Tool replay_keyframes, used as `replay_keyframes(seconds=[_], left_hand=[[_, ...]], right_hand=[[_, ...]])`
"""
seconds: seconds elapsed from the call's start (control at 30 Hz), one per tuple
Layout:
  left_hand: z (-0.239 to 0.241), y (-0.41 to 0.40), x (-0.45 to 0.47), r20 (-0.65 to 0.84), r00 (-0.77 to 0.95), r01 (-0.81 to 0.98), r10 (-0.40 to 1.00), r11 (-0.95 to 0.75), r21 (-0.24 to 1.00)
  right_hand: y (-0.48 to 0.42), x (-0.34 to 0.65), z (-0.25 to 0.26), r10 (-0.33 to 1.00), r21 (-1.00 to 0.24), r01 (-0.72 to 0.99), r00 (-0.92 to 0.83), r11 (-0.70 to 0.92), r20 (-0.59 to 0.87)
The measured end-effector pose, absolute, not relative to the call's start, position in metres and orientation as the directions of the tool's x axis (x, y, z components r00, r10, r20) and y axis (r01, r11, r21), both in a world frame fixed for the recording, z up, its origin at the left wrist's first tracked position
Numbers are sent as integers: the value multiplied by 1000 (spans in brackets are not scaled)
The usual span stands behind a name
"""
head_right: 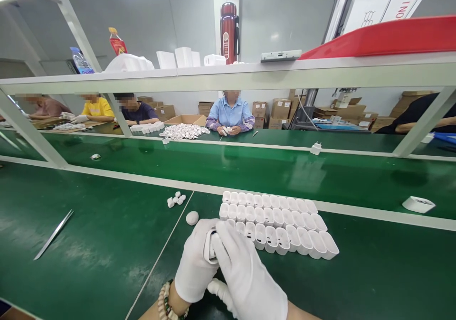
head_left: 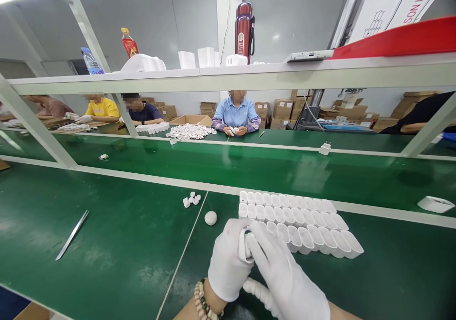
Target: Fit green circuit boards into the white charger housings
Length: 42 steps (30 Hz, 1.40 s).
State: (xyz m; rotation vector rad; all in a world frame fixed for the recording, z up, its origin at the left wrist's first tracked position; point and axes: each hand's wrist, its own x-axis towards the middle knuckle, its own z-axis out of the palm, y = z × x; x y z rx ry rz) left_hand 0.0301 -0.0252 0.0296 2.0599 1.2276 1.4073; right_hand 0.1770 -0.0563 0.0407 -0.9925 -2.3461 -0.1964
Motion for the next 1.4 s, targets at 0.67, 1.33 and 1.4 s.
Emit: replay_keyframes(seconds=[0.67, 1.33, 1.4], left_hand=[[46, -29, 46, 160, 613, 300, 774, -415, 859], [48, -28, 41, 124, 628, 362, 768, -430, 827], [48, -27, 41, 102, 654, 398, 750, -455, 797]], right_hand=[[-34, 208, 78, 822, -530, 629, -467, 568, 326], [-30, 210, 75, 863, -722, 546, -485, 426, 142], [-28, 212, 76, 852, -765, 519, -518, 381, 73]])
